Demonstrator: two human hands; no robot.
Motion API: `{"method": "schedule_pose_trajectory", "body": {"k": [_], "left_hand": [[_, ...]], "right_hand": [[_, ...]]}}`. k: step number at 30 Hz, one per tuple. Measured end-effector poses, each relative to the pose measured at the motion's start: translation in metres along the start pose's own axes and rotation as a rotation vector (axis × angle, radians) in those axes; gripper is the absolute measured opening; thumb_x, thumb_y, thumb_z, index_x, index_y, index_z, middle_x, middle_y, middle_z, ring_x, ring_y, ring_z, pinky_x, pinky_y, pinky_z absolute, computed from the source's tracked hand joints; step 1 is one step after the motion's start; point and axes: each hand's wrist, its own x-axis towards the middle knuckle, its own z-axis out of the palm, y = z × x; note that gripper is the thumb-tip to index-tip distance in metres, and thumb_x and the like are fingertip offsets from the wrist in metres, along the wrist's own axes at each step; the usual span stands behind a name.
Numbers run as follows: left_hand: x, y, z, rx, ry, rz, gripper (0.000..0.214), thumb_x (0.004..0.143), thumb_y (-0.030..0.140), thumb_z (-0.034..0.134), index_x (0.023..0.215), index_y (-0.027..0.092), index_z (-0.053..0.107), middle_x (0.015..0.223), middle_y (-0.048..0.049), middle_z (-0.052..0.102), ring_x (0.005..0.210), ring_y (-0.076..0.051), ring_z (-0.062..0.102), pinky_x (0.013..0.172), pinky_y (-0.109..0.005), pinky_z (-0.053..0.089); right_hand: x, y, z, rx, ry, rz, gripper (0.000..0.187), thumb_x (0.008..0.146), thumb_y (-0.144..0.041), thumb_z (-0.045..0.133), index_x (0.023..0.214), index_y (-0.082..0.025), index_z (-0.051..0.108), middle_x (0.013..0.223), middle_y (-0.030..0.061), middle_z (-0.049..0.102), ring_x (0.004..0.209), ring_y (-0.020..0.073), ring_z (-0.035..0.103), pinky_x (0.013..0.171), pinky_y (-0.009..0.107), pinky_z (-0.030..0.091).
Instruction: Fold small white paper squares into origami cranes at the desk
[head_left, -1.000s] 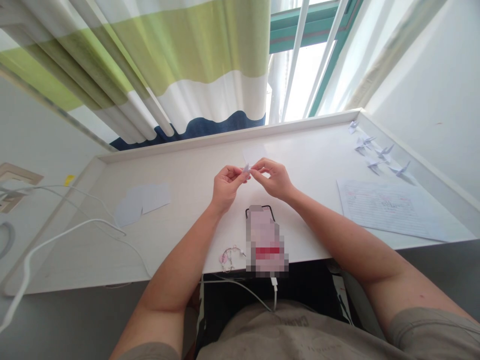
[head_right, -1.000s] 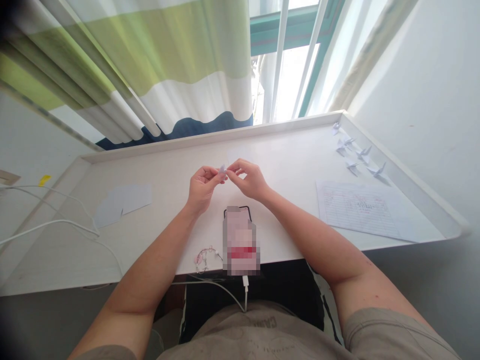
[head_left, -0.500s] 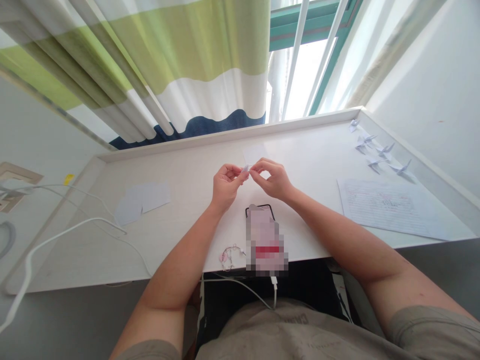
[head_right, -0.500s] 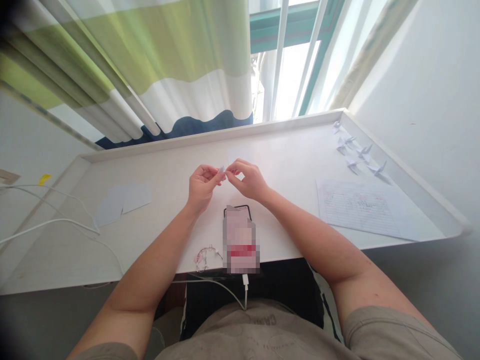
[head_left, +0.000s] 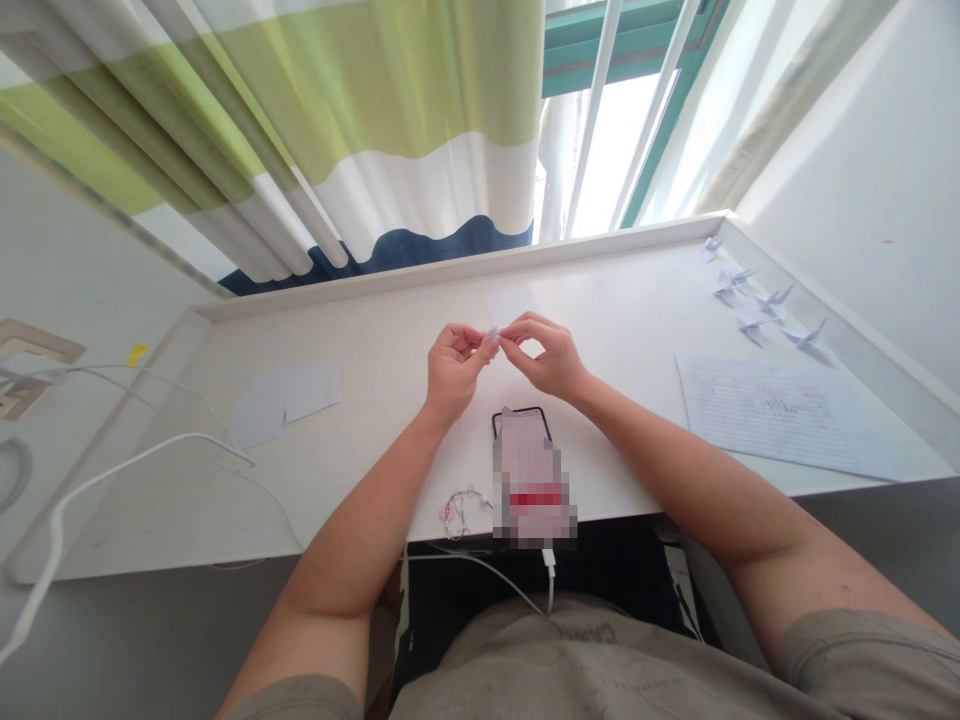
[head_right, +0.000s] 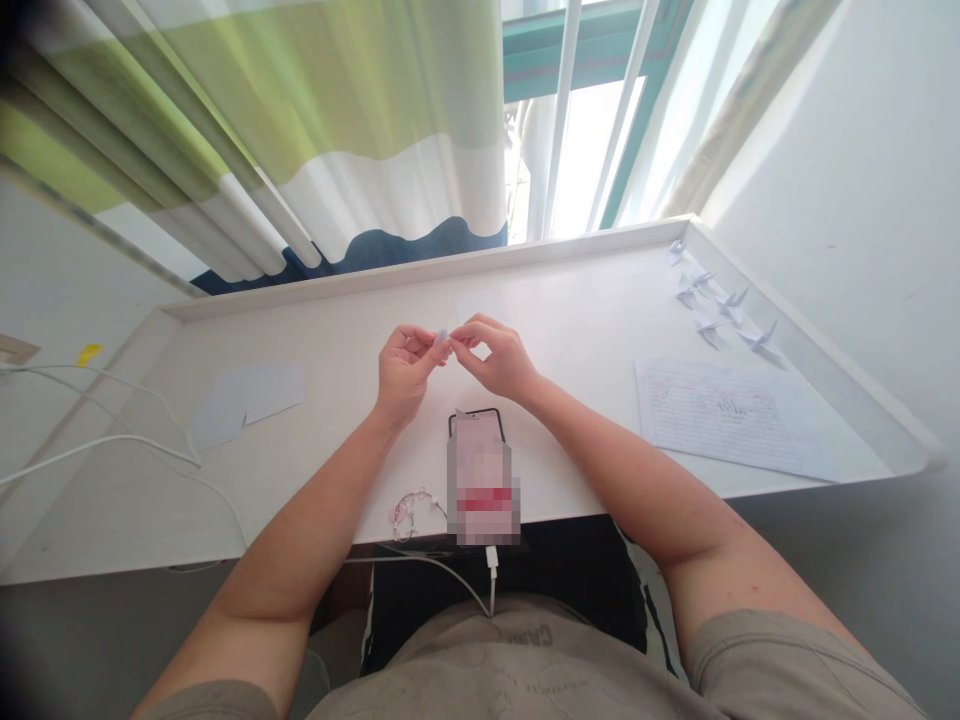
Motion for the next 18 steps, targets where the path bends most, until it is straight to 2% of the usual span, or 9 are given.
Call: {"method": "schedule_pose_trajectory", "body": {"k": [7, 12, 18], "left_hand": [[-0.0008, 0.0029, -0.0011, 0.017, -0.011, -0.018, 0.043, 0.074, 0.048, 0.093, 0.087, 0.020, 0.064, 0.086, -0.0019, 0.072, 0.079, -0.016, 0.072, 0.059, -0.027, 0.059], [-0.0013, 0.0038, -0.0018, 0.014, -0.034, -0.007, 0.040, 0.073, 0.046, 0.094, 0.087, 0.020, 0.067, 0.088, -0.0027, 0.072, 0.082, -0.016, 0.072, 0.061, -0.029, 0.064], [-0.0008, 0.0015, -0.0017, 0.022, -0.027, 0.013, 0.040, 0.071, 0.044, 0.095, 0.085, 0.019, 0.067, 0.087, -0.0025, 0.072, 0.081, -0.016, 0.072, 0.059, -0.028, 0.064]], "right_hand": [[0.0007, -0.0001, -0.0009, 0.018, 0.023, -0.034, 0.012, 0.099, -0.035, 0.067, 0.095, -0.026, 0.074, 0.089, 0.0036, 0.073, 0.080, 0.0187, 0.067, 0.076, 0.040, 0.062], [0.0012, -0.0019, -0.0028, 0.010, 0.039, 0.020, 0.014, 0.098, -0.038, 0.068, 0.095, -0.026, 0.075, 0.090, 0.0035, 0.073, 0.081, 0.0189, 0.068, 0.076, 0.040, 0.063], [0.0017, -0.0034, -0.0044, 0.009, 0.025, -0.013, 0.012, 0.098, -0.034, 0.067, 0.094, -0.027, 0.076, 0.089, 0.0031, 0.074, 0.079, 0.0186, 0.067, 0.075, 0.040, 0.062]]}}
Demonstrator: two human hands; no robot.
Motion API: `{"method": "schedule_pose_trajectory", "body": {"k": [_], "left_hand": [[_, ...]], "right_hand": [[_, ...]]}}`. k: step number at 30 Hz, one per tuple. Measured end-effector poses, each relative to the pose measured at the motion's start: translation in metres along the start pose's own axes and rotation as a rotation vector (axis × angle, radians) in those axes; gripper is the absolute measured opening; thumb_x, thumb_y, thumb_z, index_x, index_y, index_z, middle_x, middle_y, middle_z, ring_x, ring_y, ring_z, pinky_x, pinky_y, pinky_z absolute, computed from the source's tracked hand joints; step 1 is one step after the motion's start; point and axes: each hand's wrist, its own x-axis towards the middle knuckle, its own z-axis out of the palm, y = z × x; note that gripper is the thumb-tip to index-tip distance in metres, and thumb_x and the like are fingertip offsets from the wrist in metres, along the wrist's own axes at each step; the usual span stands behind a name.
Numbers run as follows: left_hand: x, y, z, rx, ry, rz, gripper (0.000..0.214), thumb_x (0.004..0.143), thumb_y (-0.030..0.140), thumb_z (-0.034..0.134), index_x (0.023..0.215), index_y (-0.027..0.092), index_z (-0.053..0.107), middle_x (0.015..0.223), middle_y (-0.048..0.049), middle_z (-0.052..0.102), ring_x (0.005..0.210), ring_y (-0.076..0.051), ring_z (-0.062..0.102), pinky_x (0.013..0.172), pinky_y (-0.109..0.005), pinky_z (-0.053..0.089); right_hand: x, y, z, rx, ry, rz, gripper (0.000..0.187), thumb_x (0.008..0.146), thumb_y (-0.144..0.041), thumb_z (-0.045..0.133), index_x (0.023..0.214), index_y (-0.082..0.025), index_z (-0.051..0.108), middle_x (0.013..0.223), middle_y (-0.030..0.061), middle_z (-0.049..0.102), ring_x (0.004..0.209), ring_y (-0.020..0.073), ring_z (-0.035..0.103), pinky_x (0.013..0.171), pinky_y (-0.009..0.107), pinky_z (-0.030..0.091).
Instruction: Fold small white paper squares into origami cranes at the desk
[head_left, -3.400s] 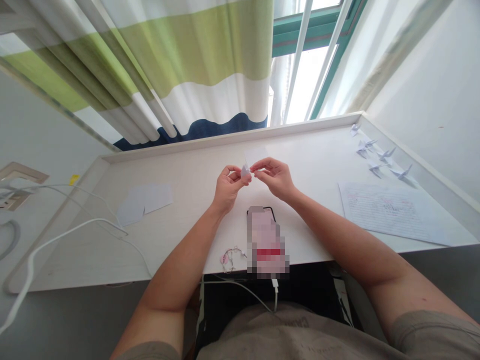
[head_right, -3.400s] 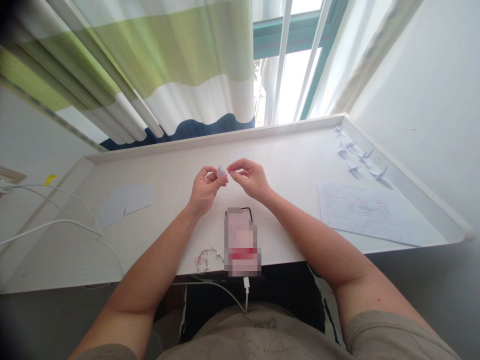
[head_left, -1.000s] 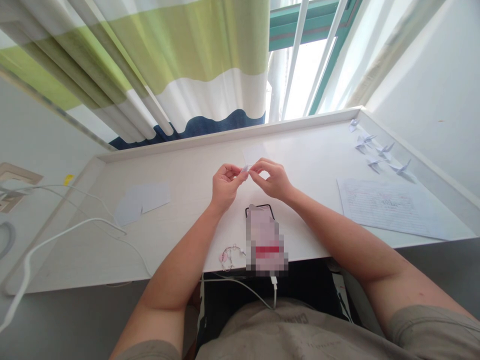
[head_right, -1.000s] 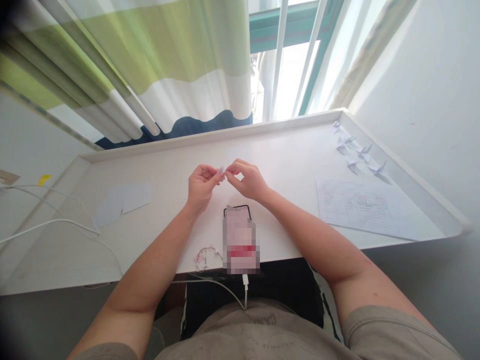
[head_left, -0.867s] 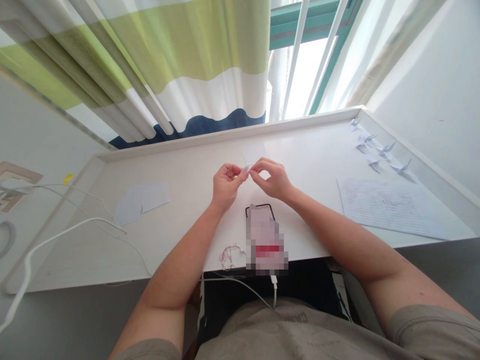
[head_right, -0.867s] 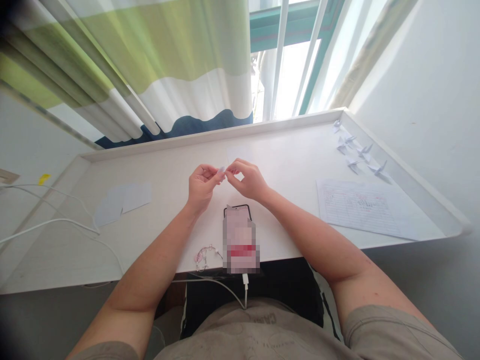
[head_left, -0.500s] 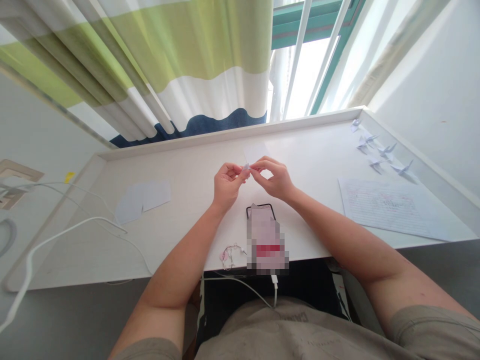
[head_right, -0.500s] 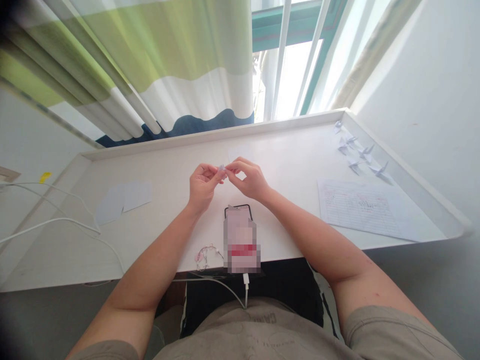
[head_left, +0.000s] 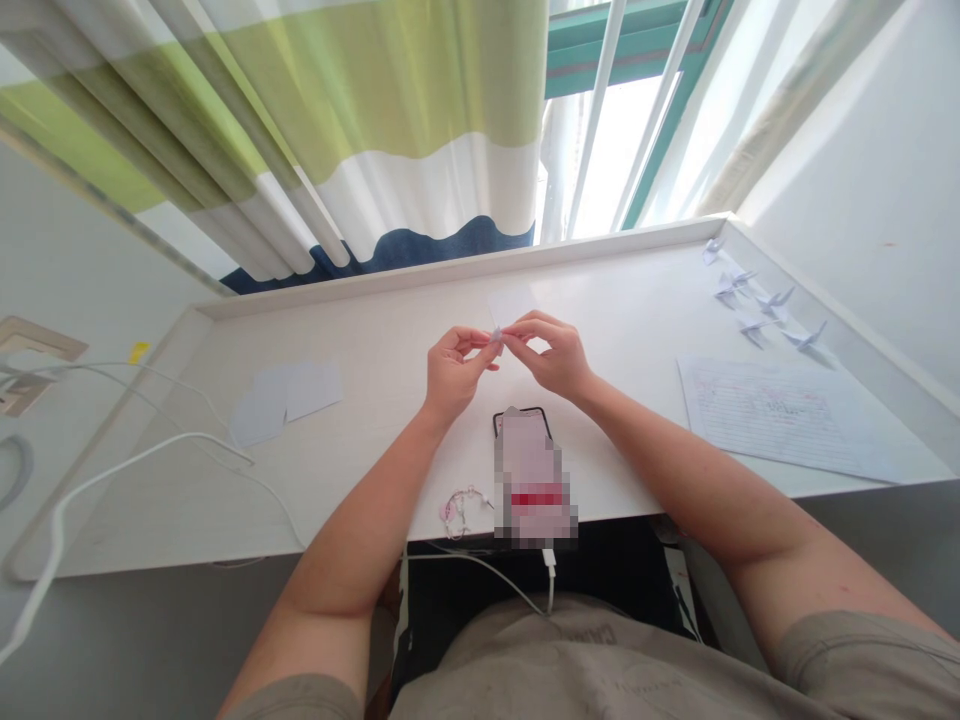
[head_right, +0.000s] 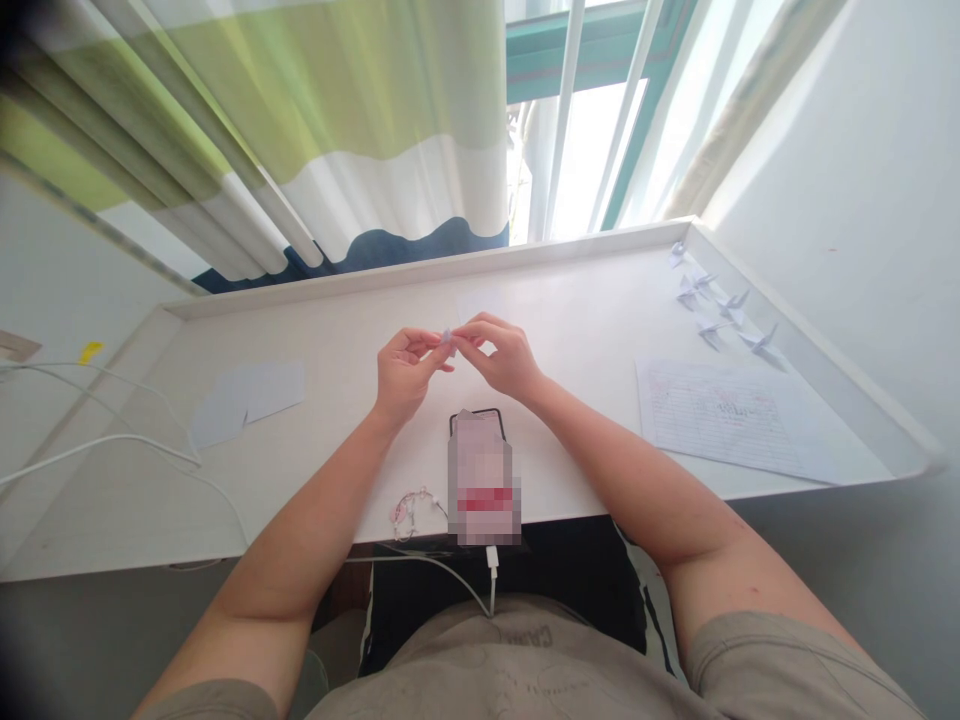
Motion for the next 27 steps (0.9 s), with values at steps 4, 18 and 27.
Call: {"method": "schedule_pose_trajectory", "body": {"k": [4, 18, 27], "left_hand": [[-0.0004, 0.0000, 0.0002, 0.012, 0.012, 0.005, 0.041, 0.071, 0.045, 0.095, 0.085, 0.019, 0.066, 0.087, -0.0023, 0.073, 0.081, -0.016, 0.073, 0.058, -0.027, 0.063], [-0.0013, 0.0014, 0.0031, 0.003, 0.023, -0.005, 0.040, 0.074, 0.045, 0.094, 0.086, 0.020, 0.066, 0.085, -0.0023, 0.074, 0.082, -0.018, 0.076, 0.060, -0.029, 0.064], [-0.0008, 0.0013, 0.0016, -0.011, 0.016, -0.017, 0.038, 0.074, 0.044, 0.094, 0.086, 0.020, 0.067, 0.085, -0.0022, 0.073, 0.082, -0.017, 0.075, 0.064, -0.030, 0.066]], "right_hand": [[0.0001, 0.0009, 0.0005, -0.033, -0.009, 0.030, 0.013, 0.098, -0.034, 0.066, 0.090, -0.027, 0.073, 0.087, 0.0025, 0.072, 0.079, 0.0186, 0.066, 0.078, 0.041, 0.062], [-0.0020, 0.0056, 0.0087, 0.179, -0.022, 0.219, 0.018, 0.099, -0.039, 0.060, 0.093, -0.023, 0.065, 0.089, 0.0025, 0.072, 0.080, 0.0168, 0.069, 0.079, 0.039, 0.061], [-0.0014, -0.0006, 0.0062, 0.089, 0.034, 0.130, 0.013, 0.095, -0.036, 0.069, 0.092, -0.025, 0.075, 0.089, 0.0029, 0.074, 0.081, 0.0179, 0.070, 0.077, 0.039, 0.062]]}}
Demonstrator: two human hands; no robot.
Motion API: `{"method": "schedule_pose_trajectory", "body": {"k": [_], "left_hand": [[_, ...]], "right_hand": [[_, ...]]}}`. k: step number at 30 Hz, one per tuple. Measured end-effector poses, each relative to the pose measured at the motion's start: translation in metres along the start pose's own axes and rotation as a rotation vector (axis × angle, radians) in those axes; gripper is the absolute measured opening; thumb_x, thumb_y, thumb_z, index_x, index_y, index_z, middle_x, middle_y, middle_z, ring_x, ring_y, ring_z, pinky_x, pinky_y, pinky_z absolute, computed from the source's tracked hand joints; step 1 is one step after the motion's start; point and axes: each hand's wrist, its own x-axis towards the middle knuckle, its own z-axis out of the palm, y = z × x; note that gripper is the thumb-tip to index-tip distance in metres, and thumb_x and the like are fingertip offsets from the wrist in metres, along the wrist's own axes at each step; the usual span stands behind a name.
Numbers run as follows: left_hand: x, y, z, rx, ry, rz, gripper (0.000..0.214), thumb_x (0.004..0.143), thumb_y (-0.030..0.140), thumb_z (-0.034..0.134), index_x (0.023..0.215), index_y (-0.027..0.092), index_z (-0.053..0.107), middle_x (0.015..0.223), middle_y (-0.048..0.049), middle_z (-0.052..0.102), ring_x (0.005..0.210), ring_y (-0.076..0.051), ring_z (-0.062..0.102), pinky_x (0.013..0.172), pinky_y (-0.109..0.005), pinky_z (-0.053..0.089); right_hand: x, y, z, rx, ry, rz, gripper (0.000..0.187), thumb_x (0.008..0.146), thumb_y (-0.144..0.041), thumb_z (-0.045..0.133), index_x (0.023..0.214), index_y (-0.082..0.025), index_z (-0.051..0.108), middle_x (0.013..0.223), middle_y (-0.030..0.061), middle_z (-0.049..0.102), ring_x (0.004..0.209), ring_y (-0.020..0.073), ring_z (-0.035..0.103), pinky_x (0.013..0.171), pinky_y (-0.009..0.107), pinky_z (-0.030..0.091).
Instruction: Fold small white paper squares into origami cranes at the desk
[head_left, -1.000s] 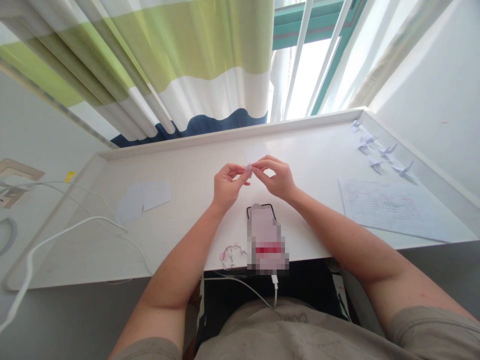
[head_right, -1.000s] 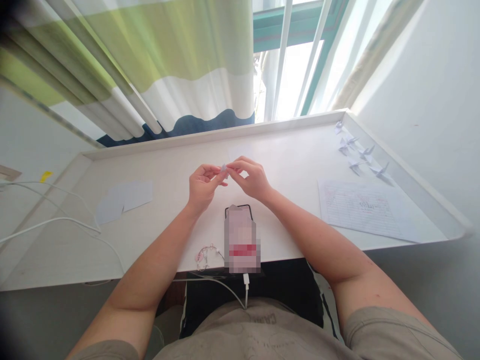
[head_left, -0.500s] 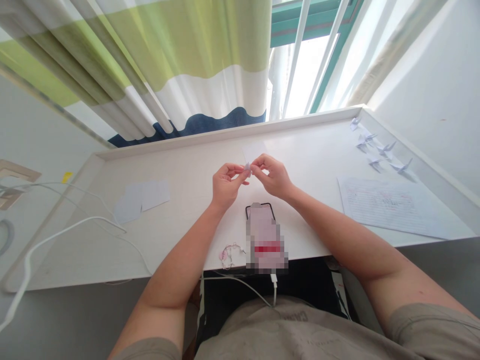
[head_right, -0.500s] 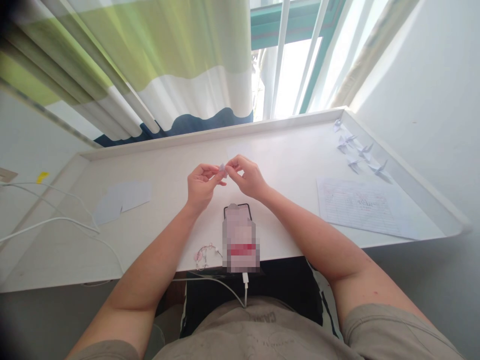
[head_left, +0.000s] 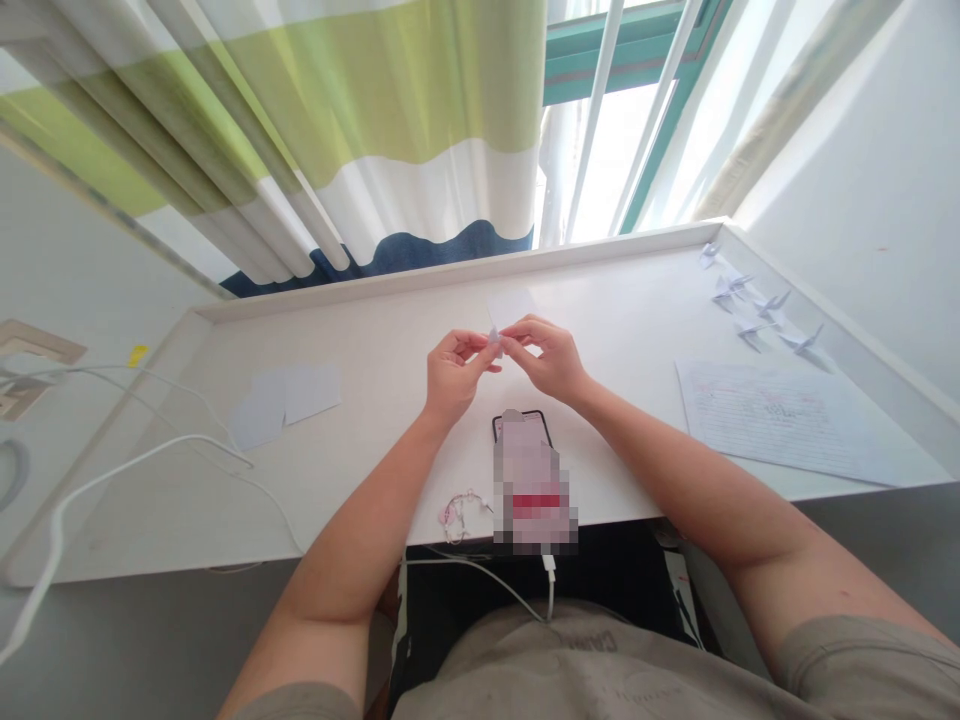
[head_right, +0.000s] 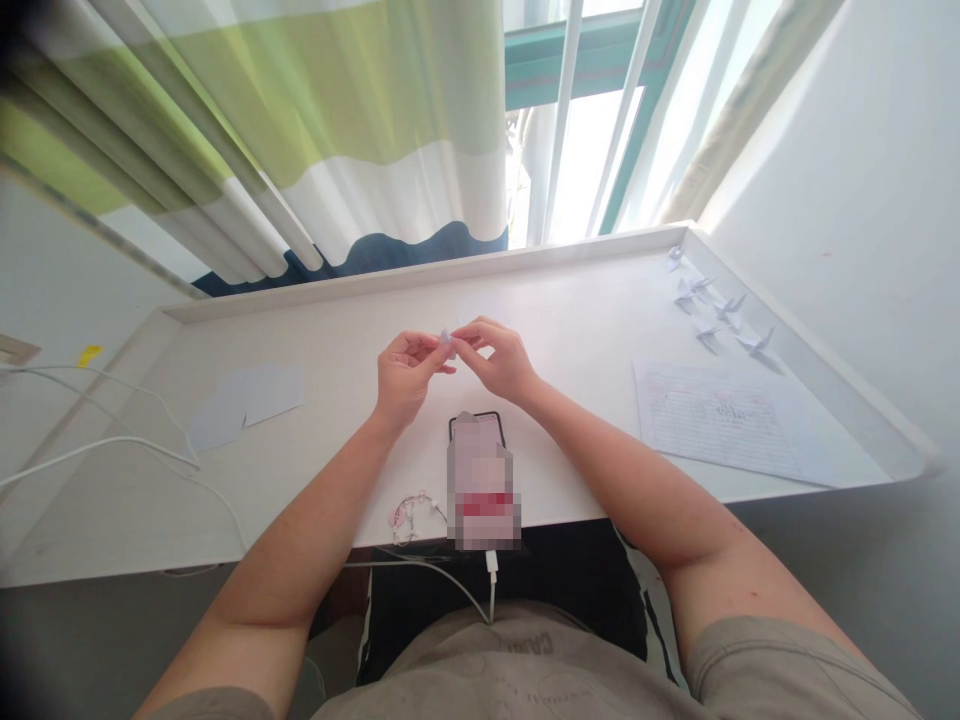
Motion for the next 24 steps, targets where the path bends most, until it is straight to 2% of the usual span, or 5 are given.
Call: {"method": "schedule_pose_trajectory", "body": {"k": [12, 14, 19, 24], "left_hand": [[0.000, -0.004, -0.001, 0.009, -0.017, -0.014, 0.039, 0.071, 0.044, 0.095, 0.085, 0.019, 0.068, 0.087, -0.0031, 0.074, 0.085, -0.019, 0.076, 0.060, -0.028, 0.066], [0.000, -0.005, -0.001, 0.012, -0.021, -0.016, 0.039, 0.071, 0.043, 0.095, 0.085, 0.019, 0.068, 0.087, -0.0034, 0.075, 0.085, -0.019, 0.076, 0.061, -0.028, 0.066], [0.000, -0.005, 0.000, 0.015, -0.016, -0.009, 0.040, 0.070, 0.045, 0.095, 0.085, 0.018, 0.069, 0.085, -0.0026, 0.074, 0.082, -0.018, 0.076, 0.060, -0.028, 0.066], [0.001, -0.004, -0.001, 0.012, 0.024, -0.019, 0.040, 0.072, 0.045, 0.094, 0.086, 0.017, 0.069, 0.085, -0.0032, 0.074, 0.082, -0.019, 0.076, 0.059, -0.028, 0.065]], "right_hand": [[0.000, -0.001, -0.001, -0.095, 0.064, -0.057, 0.013, 0.092, -0.030, 0.067, 0.080, -0.025, 0.067, 0.078, 0.0010, 0.070, 0.074, 0.0179, 0.065, 0.075, 0.039, 0.059], [0.001, 0.001, 0.000, -0.085, 0.059, -0.027, 0.013, 0.090, -0.029, 0.067, 0.078, -0.024, 0.064, 0.078, 0.0006, 0.069, 0.074, 0.0175, 0.064, 0.075, 0.038, 0.058], [0.002, 0.005, 0.002, 0.063, -0.009, 0.162, 0.015, 0.091, -0.030, 0.064, 0.079, -0.022, 0.061, 0.076, 0.0000, 0.068, 0.074, 0.0167, 0.065, 0.074, 0.036, 0.054], [0.003, 0.009, 0.001, 0.210, -0.013, 0.238, 0.012, 0.092, -0.030, 0.059, 0.090, -0.021, 0.068, 0.077, -0.0002, 0.066, 0.072, 0.0161, 0.066, 0.076, 0.037, 0.056]]}}
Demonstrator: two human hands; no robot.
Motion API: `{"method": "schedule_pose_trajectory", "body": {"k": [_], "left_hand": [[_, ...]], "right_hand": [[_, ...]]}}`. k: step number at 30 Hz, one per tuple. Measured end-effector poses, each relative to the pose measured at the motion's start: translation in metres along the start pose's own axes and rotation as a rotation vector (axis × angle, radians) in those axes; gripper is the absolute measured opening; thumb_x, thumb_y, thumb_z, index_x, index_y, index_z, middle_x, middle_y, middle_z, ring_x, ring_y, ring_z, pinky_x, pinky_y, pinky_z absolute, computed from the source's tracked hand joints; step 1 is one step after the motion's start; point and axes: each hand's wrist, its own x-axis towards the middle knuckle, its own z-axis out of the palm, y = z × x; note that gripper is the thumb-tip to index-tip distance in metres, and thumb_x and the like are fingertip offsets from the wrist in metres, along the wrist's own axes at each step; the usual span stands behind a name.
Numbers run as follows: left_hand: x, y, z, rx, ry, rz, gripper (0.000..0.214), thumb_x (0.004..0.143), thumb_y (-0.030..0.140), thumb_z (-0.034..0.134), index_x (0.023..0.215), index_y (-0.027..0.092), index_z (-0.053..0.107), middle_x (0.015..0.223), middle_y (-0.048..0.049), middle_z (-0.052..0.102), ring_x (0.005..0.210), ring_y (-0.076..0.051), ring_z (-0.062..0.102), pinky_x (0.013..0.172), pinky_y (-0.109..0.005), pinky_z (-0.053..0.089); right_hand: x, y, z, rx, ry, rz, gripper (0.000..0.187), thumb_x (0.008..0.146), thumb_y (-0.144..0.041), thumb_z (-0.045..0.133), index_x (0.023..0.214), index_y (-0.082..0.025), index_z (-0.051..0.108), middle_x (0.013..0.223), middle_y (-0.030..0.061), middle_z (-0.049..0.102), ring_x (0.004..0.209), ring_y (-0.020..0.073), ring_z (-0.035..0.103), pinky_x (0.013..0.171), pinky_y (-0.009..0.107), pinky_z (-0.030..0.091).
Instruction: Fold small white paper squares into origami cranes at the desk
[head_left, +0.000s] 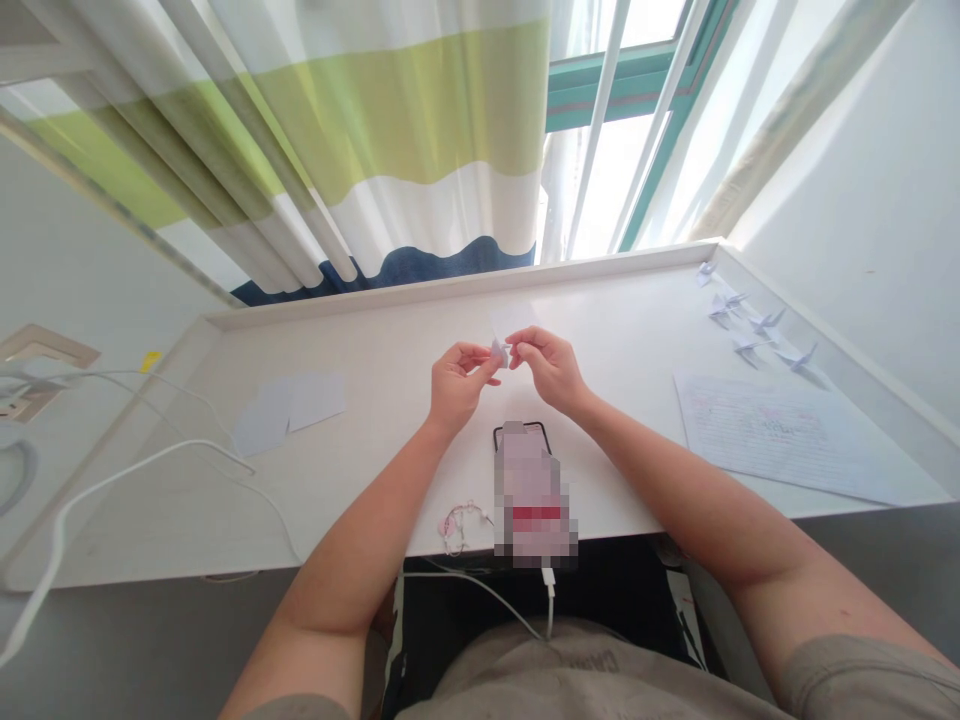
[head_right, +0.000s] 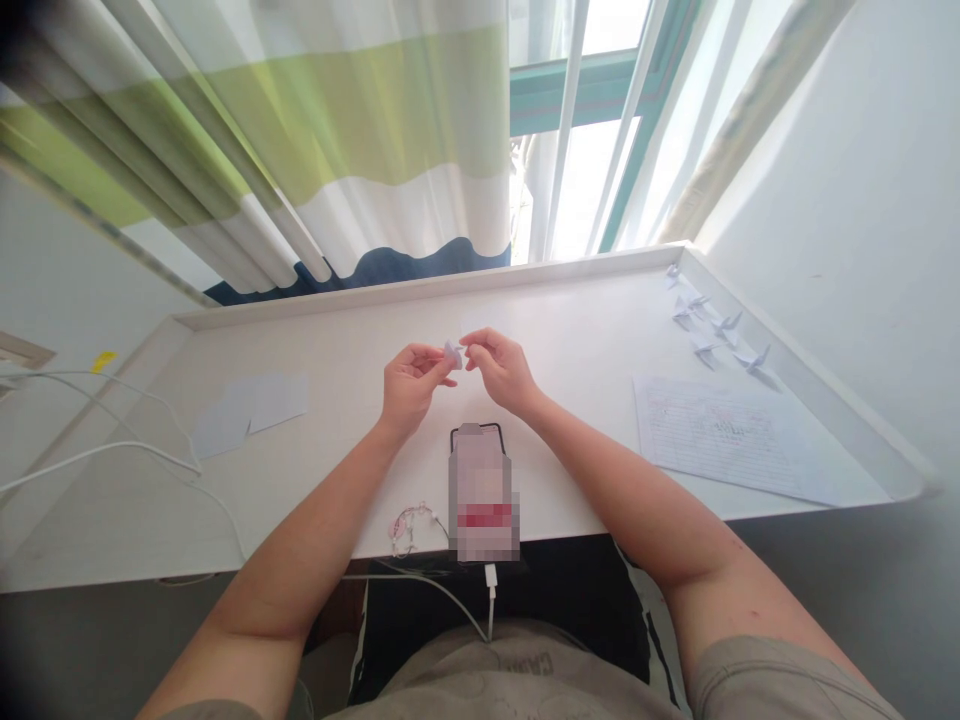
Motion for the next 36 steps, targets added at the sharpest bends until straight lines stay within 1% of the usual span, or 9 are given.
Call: {"method": "schedule_pose_trajectory", "body": {"k": [2, 5, 10, 13, 19, 24, 28, 32, 36], "left_hand": [[0.001, 0.000, -0.001, -0.010, 0.014, -0.003, 0.040, 0.072, 0.045, 0.094, 0.087, 0.017, 0.069, 0.085, -0.0033, 0.074, 0.083, -0.019, 0.076, 0.060, -0.028, 0.065], [0.002, 0.001, -0.002, -0.023, 0.027, -0.011, 0.040, 0.072, 0.045, 0.094, 0.086, 0.017, 0.068, 0.083, -0.0029, 0.074, 0.082, -0.019, 0.076, 0.060, -0.028, 0.065], [0.002, 0.001, -0.002, -0.037, 0.024, -0.017, 0.040, 0.072, 0.045, 0.094, 0.086, 0.018, 0.067, 0.082, -0.0021, 0.074, 0.080, -0.018, 0.076, 0.062, -0.028, 0.065], [0.002, 0.000, -0.002, -0.035, 0.013, -0.019, 0.041, 0.073, 0.045, 0.093, 0.087, 0.018, 0.067, 0.082, -0.0026, 0.074, 0.081, -0.018, 0.076, 0.063, -0.028, 0.065], [0.005, -0.003, -0.004, -0.026, 0.027, 0.014, 0.045, 0.072, 0.046, 0.094, 0.094, 0.019, 0.066, 0.082, -0.0006, 0.071, 0.074, -0.015, 0.071, 0.056, -0.025, 0.061], [0.006, -0.002, -0.006, -0.003, -0.065, 0.027, 0.043, 0.078, 0.043, 0.090, 0.108, 0.021, 0.068, 0.086, -0.0012, 0.073, 0.075, -0.014, 0.070, 0.061, -0.025, 0.059], [0.005, -0.002, -0.008, 0.050, -0.120, 0.029, 0.036, 0.085, 0.040, 0.082, 0.114, 0.023, 0.071, 0.091, -0.0024, 0.075, 0.079, -0.015, 0.070, 0.065, -0.026, 0.059], [0.007, -0.001, -0.012, 0.071, -0.136, 0.026, 0.031, 0.086, 0.039, 0.079, 0.112, 0.023, 0.074, 0.093, -0.0039, 0.075, 0.083, -0.016, 0.071, 0.065, -0.027, 0.060], [0.008, 0.000, -0.014, 0.087, -0.081, 0.060, 0.024, 0.084, 0.039, 0.080, 0.100, 0.022, 0.075, 0.093, -0.0046, 0.075, 0.084, -0.017, 0.070, 0.063, -0.027, 0.060]], "right_hand": [[0.000, 0.001, -0.001, 0.001, -0.007, 0.002, 0.013, 0.092, -0.030, 0.059, 0.094, -0.022, 0.069, 0.081, 0.0003, 0.068, 0.072, 0.0162, 0.066, 0.077, 0.038, 0.057], [-0.002, 0.003, -0.001, -0.038, -0.051, 0.009, 0.014, 0.091, -0.035, 0.066, 0.093, -0.022, 0.070, 0.087, 0.0020, 0.072, 0.075, 0.0173, 0.068, 0.078, 0.040, 0.057], [-0.002, 0.007, 0.001, -0.089, -0.079, 0.010, 0.033, 0.090, -0.055, 0.074, 0.092, -0.022, 0.071, 0.089, 0.0050, 0.076, 0.081, 0.0202, 0.071, 0.080, 0.041, 0.058], [-0.001, 0.008, 0.002, -0.069, -0.078, 0.030, 0.040, 0.088, -0.062, 0.076, 0.092, -0.022, 0.072, 0.090, 0.0057, 0.076, 0.082, 0.0208, 0.072, 0.078, 0.040, 0.059], [-0.002, 0.009, 0.003, 0.021, -0.148, 0.101, 0.040, 0.087, -0.062, 0.078, 0.089, -0.022, 0.073, 0.087, 0.0045, 0.076, 0.079, 0.0180, 0.071, 0.079, 0.039, 0.060], [-0.001, 0.006, 0.002, 0.074, -0.140, 0.126, 0.048, 0.082, -0.067, 0.079, 0.081, -0.021, 0.070, 0.079, 0.0032, 0.074, 0.074, 0.0173, 0.070, 0.076, 0.038, 0.062], [0.000, 0.003, 0.001, 0.093, -0.126, 0.132, 0.053, 0.079, -0.072, 0.079, 0.077, -0.021, 0.067, 0.077, 0.0032, 0.073, 0.071, 0.0174, 0.070, 0.073, 0.037, 0.063], [-0.001, 0.003, 0.000, 0.082, -0.134, 0.130, 0.051, 0.079, -0.070, 0.080, 0.078, -0.021, 0.066, 0.077, 0.0033, 0.073, 0.070, 0.0172, 0.070, 0.071, 0.036, 0.062], [-0.002, 0.004, 0.001, 0.088, -0.155, 0.133, 0.049, 0.082, -0.068, 0.078, 0.080, -0.021, 0.066, 0.075, 0.0023, 0.072, 0.066, 0.0161, 0.070, 0.067, 0.034, 0.061]]}}
